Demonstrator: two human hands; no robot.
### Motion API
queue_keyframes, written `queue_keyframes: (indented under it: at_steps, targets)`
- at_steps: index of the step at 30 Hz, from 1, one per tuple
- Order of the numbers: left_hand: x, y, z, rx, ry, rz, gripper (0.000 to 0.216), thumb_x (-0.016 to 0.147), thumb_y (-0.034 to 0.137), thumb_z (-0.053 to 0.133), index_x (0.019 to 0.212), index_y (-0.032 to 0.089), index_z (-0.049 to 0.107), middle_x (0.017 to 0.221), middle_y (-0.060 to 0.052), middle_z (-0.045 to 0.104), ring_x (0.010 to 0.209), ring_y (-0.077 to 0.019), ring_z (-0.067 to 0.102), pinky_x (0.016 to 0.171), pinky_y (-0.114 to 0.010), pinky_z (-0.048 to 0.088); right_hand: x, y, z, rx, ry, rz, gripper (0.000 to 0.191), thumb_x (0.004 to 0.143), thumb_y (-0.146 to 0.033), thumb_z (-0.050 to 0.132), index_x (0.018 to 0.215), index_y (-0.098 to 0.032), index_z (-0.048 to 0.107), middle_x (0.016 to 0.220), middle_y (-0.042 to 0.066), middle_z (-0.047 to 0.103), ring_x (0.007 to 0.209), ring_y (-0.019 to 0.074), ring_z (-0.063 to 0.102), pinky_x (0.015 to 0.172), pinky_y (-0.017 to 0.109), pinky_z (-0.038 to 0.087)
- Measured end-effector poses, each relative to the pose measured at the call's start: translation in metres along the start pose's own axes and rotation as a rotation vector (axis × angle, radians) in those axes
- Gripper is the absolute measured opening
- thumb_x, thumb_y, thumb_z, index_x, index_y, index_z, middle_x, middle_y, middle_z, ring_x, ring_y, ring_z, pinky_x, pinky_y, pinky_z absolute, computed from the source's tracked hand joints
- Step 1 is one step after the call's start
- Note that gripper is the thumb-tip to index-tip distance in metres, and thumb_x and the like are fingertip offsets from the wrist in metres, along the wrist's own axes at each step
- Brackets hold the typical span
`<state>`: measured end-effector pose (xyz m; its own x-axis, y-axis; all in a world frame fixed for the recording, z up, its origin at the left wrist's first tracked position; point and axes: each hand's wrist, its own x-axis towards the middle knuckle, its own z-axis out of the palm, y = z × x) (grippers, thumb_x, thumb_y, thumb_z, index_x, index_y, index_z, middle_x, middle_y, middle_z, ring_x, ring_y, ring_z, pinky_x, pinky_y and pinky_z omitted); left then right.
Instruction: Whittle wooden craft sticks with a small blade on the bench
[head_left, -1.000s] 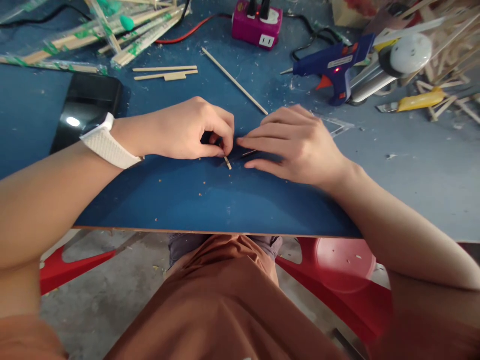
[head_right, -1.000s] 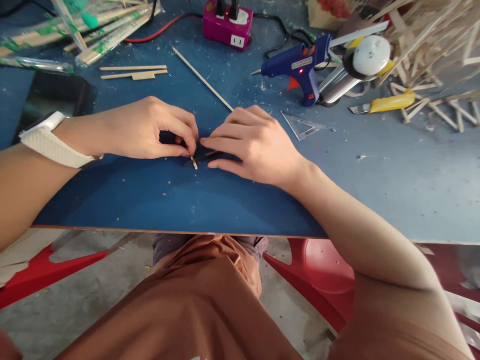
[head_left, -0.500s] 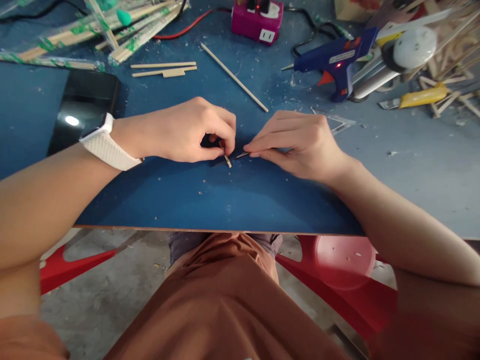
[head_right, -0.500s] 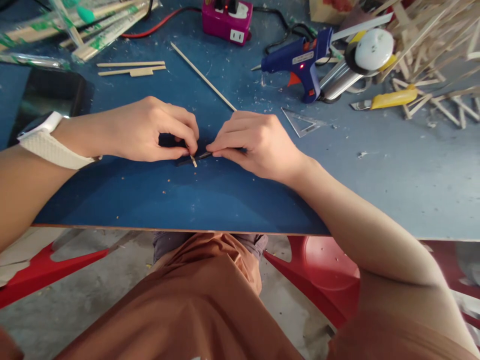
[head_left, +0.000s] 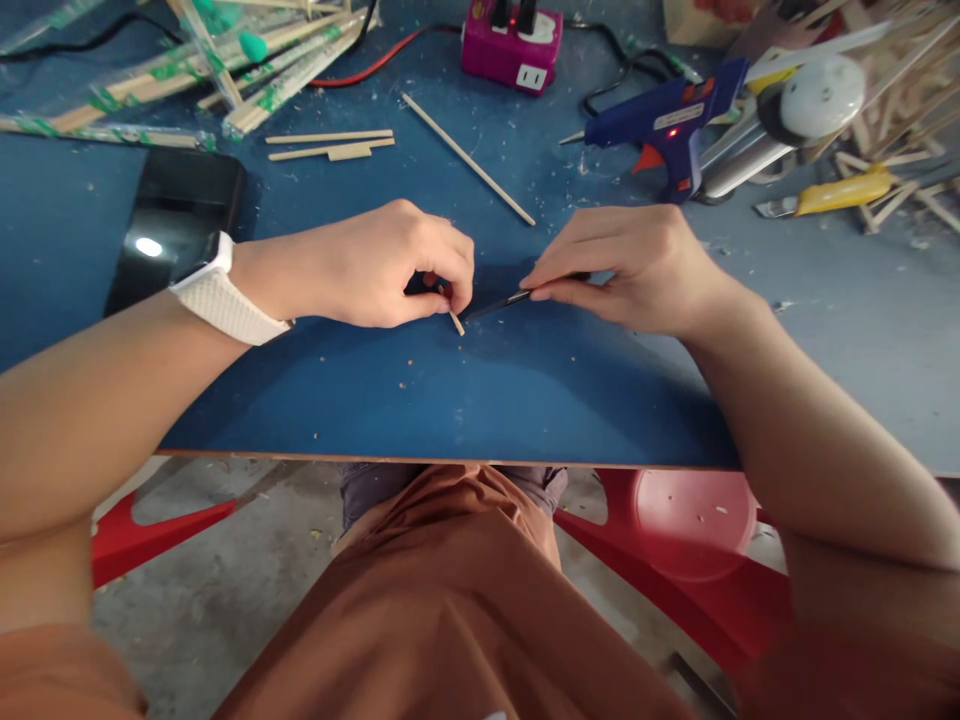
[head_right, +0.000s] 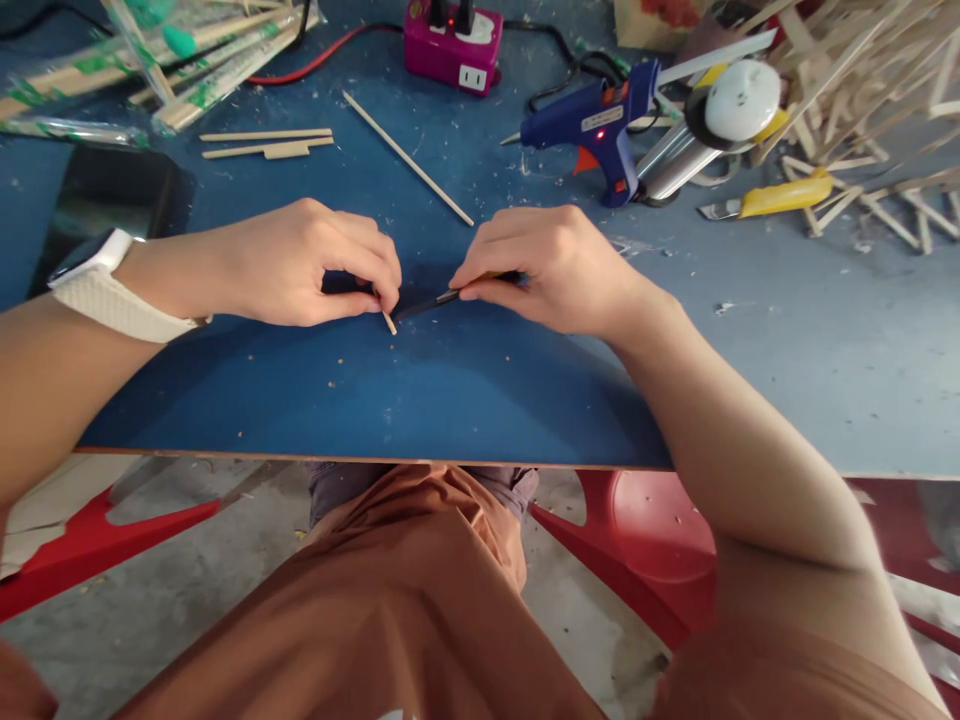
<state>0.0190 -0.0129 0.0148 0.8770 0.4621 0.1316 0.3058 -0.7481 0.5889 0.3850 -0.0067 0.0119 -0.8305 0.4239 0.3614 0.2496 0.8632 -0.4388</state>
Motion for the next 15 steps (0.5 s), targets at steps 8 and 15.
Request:
queue_keyframes:
  at_steps: [8,15]
  targets:
    - [-0.001,-0.001,0.001,0.005,0.000,-0.009,0.024,0.115,0.038,0.070,0.107,0.037,0.093,0.119,0.000,0.093,0.111,-0.0268,0.090,0.103,-0.042,0.070,0.006,-0.025,0.034,-0.209,0.035,-0.074,0.025,0.130,-0.035,0.077,0.148,-0.030,0.094,0.129,0.003,0.097,0.111,0.0256,0.086,0.098,0.043,0.068]
    - [-0.002,-0.001,0.000,0.010,0.003,-0.018,0.024,0.117,0.038,0.071,0.108,0.038,0.094,0.119,0.000,0.093,0.111,-0.0270,0.091,0.107,-0.043,0.070,0.008,-0.031,0.049,-0.165,0.064,0.038,0.022,0.129,-0.032,0.075,0.135,-0.037,0.096,0.121,0.001,0.096,0.107,0.0257,0.085,0.095,0.043,0.065]
